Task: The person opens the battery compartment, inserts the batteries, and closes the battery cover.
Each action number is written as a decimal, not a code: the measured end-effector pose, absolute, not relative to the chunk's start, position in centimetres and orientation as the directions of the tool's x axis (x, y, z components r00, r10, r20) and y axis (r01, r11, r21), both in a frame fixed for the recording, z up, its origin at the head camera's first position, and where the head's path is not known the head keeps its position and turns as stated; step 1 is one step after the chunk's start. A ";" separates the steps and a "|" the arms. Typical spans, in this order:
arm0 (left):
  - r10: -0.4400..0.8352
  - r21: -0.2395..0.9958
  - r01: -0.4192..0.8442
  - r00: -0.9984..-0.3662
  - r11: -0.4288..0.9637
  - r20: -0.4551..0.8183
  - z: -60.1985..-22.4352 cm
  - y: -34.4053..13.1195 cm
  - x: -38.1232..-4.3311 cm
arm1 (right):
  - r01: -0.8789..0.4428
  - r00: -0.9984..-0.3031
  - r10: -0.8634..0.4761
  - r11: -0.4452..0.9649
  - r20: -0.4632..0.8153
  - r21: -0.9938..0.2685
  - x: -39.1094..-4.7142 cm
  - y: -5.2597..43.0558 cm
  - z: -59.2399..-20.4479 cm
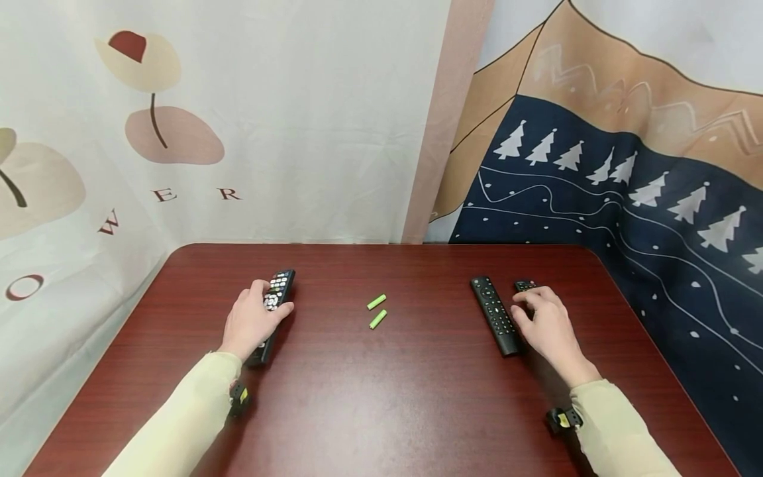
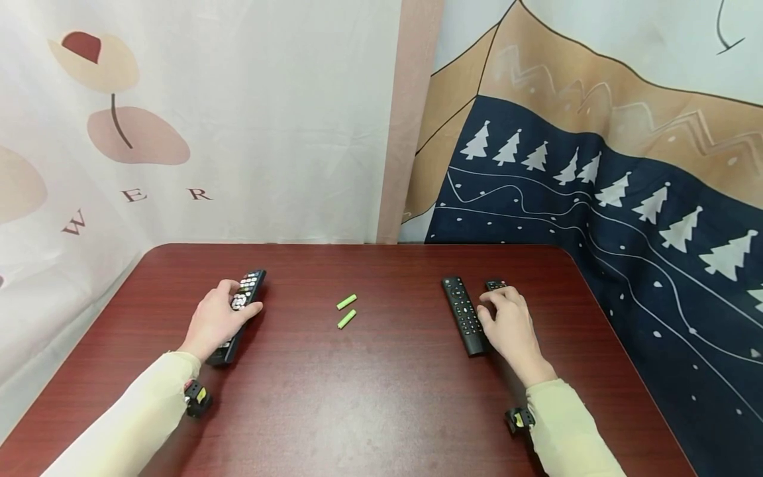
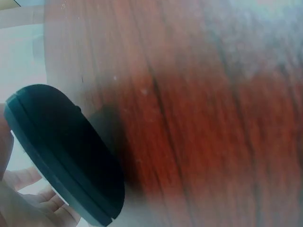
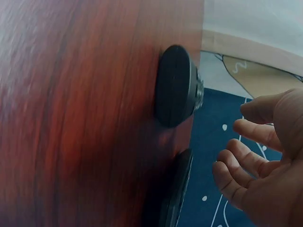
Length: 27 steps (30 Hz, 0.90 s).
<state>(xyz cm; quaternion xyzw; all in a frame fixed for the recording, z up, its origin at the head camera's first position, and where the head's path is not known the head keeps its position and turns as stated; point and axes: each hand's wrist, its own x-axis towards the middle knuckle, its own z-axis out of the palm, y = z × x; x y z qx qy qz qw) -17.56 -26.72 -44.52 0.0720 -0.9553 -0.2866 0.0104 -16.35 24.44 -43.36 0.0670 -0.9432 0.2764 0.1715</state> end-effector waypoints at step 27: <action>-0.157 0.458 -0.173 -0.985 0.872 -0.073 -44.7 -27.3 -18.9 | 0.020 -0.997 0.050 0.915 0.065 -0.403 -17.1 27.5 -43.8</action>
